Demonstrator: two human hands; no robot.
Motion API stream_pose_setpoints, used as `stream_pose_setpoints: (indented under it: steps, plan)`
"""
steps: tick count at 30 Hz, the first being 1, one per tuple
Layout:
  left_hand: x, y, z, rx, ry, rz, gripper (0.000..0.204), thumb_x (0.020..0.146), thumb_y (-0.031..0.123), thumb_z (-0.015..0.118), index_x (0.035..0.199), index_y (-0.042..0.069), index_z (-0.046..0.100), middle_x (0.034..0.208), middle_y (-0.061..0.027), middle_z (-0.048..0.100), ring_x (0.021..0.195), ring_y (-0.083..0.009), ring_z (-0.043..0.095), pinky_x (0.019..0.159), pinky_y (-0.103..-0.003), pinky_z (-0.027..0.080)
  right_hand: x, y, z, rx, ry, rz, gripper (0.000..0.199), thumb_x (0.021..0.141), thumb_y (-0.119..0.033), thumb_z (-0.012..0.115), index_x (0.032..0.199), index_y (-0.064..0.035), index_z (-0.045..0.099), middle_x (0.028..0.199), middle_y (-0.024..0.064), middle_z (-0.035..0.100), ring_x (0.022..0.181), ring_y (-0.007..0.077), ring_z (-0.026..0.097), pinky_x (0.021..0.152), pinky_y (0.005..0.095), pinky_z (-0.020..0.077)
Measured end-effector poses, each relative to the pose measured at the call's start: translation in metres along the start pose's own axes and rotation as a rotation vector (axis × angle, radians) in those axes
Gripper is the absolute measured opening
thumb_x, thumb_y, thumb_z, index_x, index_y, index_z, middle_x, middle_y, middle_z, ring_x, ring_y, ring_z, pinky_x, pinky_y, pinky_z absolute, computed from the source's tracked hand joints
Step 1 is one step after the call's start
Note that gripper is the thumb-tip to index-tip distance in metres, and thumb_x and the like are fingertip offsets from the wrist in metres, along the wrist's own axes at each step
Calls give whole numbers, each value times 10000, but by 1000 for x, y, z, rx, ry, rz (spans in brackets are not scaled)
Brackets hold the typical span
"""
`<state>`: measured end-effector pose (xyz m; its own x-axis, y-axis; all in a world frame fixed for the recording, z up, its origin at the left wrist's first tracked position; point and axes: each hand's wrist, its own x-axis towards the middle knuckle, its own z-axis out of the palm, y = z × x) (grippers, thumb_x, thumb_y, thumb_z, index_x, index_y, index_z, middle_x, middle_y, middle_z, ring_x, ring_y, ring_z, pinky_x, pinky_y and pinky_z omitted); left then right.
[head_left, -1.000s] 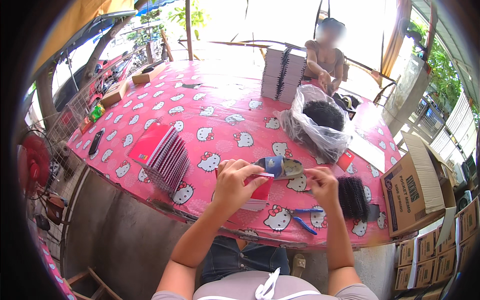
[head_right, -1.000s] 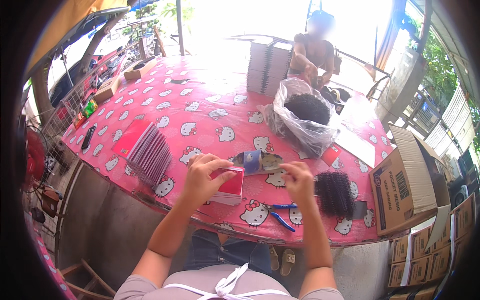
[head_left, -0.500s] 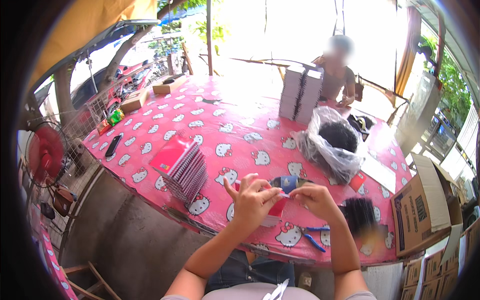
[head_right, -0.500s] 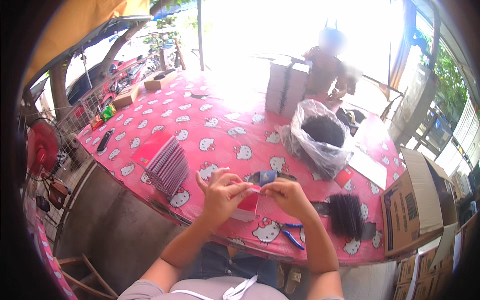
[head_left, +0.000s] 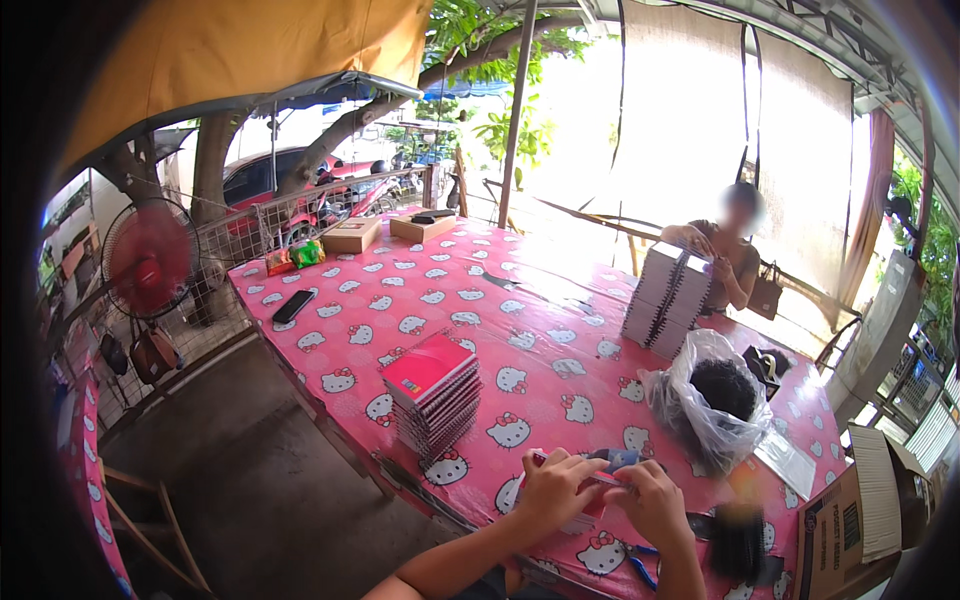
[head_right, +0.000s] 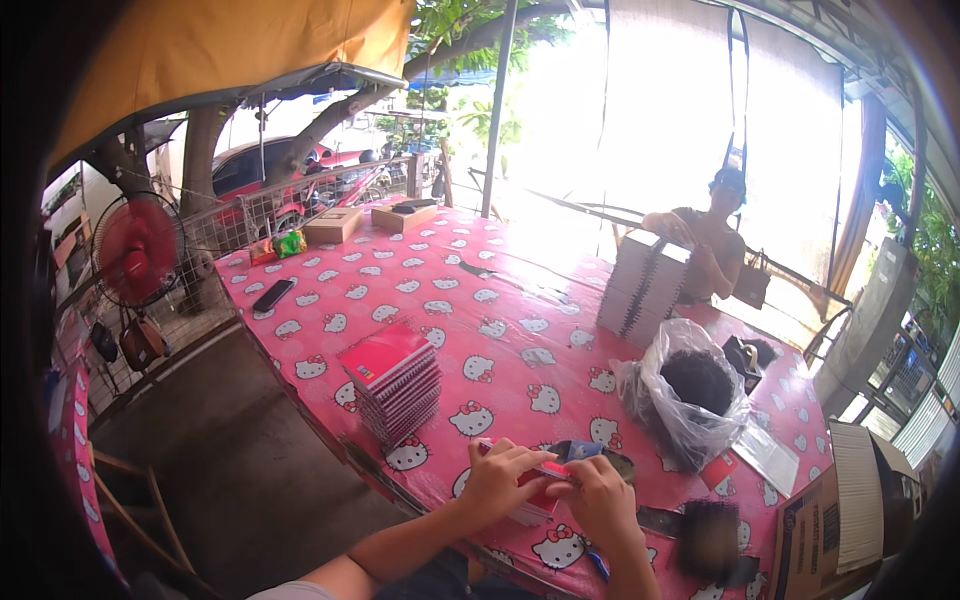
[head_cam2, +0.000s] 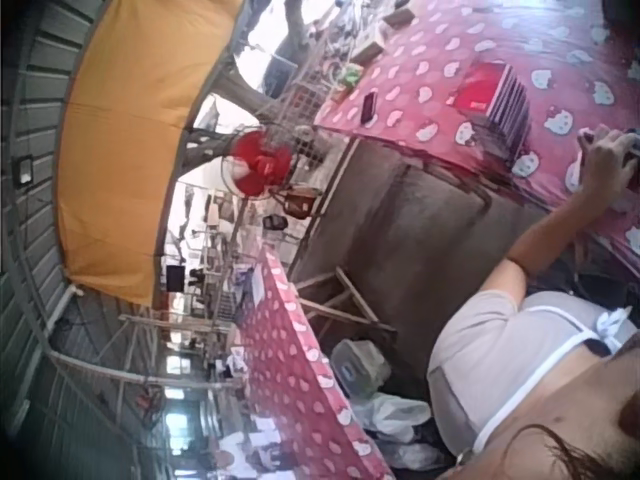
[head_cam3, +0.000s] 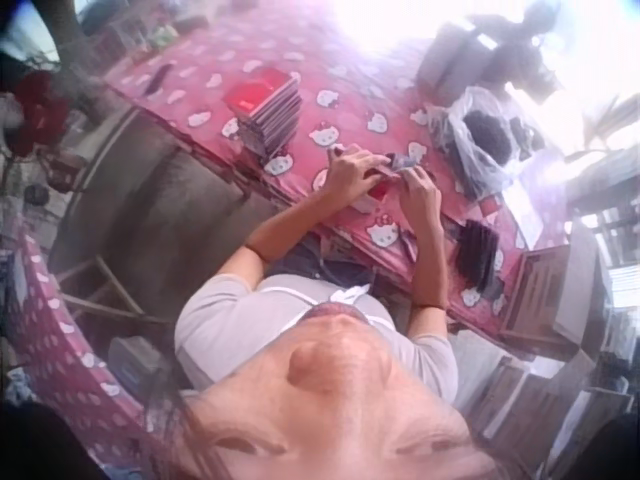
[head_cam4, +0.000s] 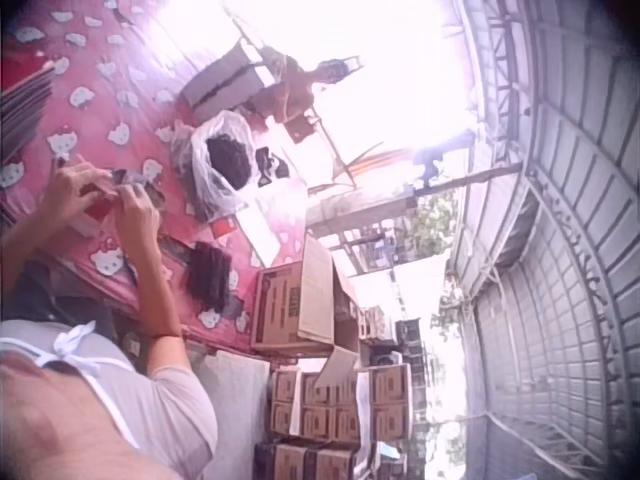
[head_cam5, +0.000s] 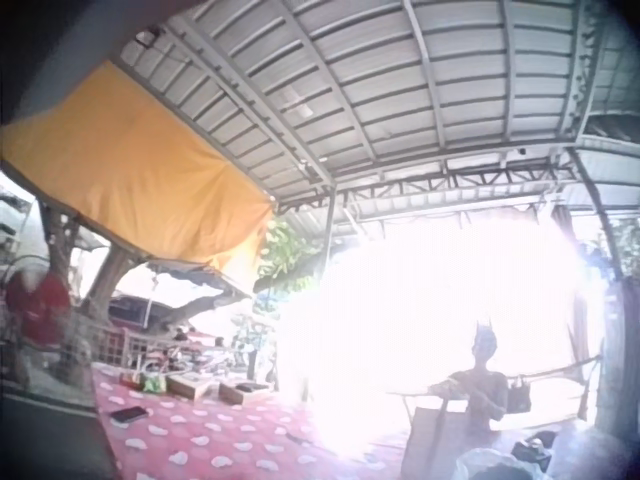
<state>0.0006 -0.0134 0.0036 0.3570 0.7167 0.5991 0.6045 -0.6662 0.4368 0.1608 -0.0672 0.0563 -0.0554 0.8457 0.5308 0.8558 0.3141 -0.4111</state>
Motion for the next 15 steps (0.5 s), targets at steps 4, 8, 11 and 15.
stream_pose_setpoints:
  steps: [4,8,11,15]
  plan:
    - [1,1,-2,-47,-24,-3,349,804,352,668,1131,230,645,956,48,663,948,-130,559,933,-472,250,-1,8,9,-12,28,-52,179,739,-172,735,789,-56,610,786,102,569,668,285,596,590,383,478]
    - [0,1,0,-41,15,-2,298,806,350,674,1079,232,678,926,59,670,915,-121,561,920,-450,248,2,1,4,55,5,36,183,703,-137,751,764,-38,611,740,106,550,655,276,589,591,374,476]
    - [0,0,-2,-67,-9,19,231,805,358,674,995,232,711,921,66,670,908,-110,559,920,-452,248,-1,5,11,60,48,7,145,693,-82,736,755,-26,618,724,109,554,667,275,598,598,372,482]
    - [-2,-3,-5,-117,21,45,179,788,342,698,924,230,728,903,75,670,885,-104,559,919,-438,252,6,20,10,159,-132,16,105,719,-83,707,776,-25,640,802,122,592,739,298,609,641,391,483]
